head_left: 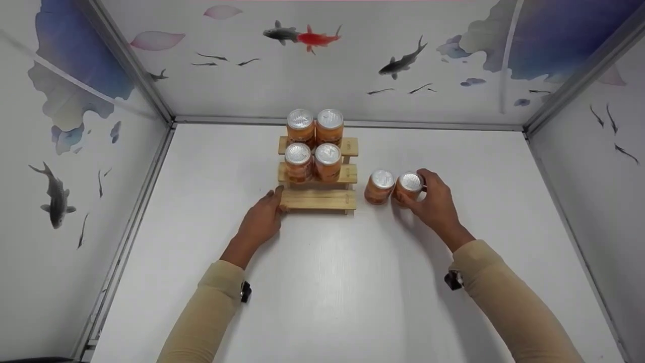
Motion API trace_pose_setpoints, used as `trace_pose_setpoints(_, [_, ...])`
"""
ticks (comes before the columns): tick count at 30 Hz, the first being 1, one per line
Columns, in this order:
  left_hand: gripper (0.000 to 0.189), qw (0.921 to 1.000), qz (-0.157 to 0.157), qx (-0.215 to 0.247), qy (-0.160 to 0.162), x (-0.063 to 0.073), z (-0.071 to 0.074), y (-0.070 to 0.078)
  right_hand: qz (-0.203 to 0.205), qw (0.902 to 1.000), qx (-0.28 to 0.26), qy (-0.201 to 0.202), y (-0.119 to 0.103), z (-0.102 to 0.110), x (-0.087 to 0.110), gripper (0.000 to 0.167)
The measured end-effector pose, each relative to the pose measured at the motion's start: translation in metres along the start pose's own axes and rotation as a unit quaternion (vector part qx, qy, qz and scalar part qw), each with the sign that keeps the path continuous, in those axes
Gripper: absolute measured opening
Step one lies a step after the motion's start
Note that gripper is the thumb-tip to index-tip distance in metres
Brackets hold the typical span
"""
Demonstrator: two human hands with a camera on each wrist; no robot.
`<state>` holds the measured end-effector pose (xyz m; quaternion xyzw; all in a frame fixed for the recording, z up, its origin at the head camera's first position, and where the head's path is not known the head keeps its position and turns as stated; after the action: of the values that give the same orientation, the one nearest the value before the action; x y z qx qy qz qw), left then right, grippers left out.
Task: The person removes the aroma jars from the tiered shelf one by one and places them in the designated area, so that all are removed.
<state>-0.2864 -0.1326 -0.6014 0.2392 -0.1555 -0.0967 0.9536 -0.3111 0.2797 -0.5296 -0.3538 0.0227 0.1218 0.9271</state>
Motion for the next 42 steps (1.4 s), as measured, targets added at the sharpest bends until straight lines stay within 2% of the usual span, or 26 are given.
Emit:
trace_pose_setpoints(9, [0.062,1.0,0.007,0.003,-0.001,0.0002,0.001,0.0,-0.011,0.9999,-0.002,-0.004,0.0017,-0.0045,-0.005,0.068])
trace_pose_setpoints(16, [0.061,1.0,0.0,0.004,0.007,0.0007,0.001,0.0006,-0.015,0.9998,-0.008,-0.006,0.0035,-0.0058,-0.0056,0.07])
trace_pose_setpoints(26, [0.062,0.9999,0.016,-0.002,-0.004,-0.0001,-0.0003,-0.0006,-0.009,0.9999,0.0,-0.01,0.0082,-0.0084,-0.0059,0.071])
trace_pose_setpoints(33, [0.061,0.9995,-0.026,0.002,0.019,0.0028,0.0034,0.0031,-0.008,0.9997,0.014,-0.018,0.009,-0.0107,-0.0049,0.073])
trace_pose_setpoints(42, [0.062,0.9999,-0.009,0.004,0.013,0.0014,0.0008,0.0013,-0.005,0.9998,0.014,-0.014,0.0085,-0.0098,-0.0033,0.072])
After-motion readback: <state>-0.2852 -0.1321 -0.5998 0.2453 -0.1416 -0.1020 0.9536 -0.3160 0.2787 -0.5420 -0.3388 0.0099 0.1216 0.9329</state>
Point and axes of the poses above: each hand's wrist, its own x-axis away from the middle knuckle, its own z-axis out of the back of the hand, y = z × x, the point moved 10 cm from there along -x, towards the middle knuckle, and after that the axes turned 9 degrees about -y, right-handed, at the moved point
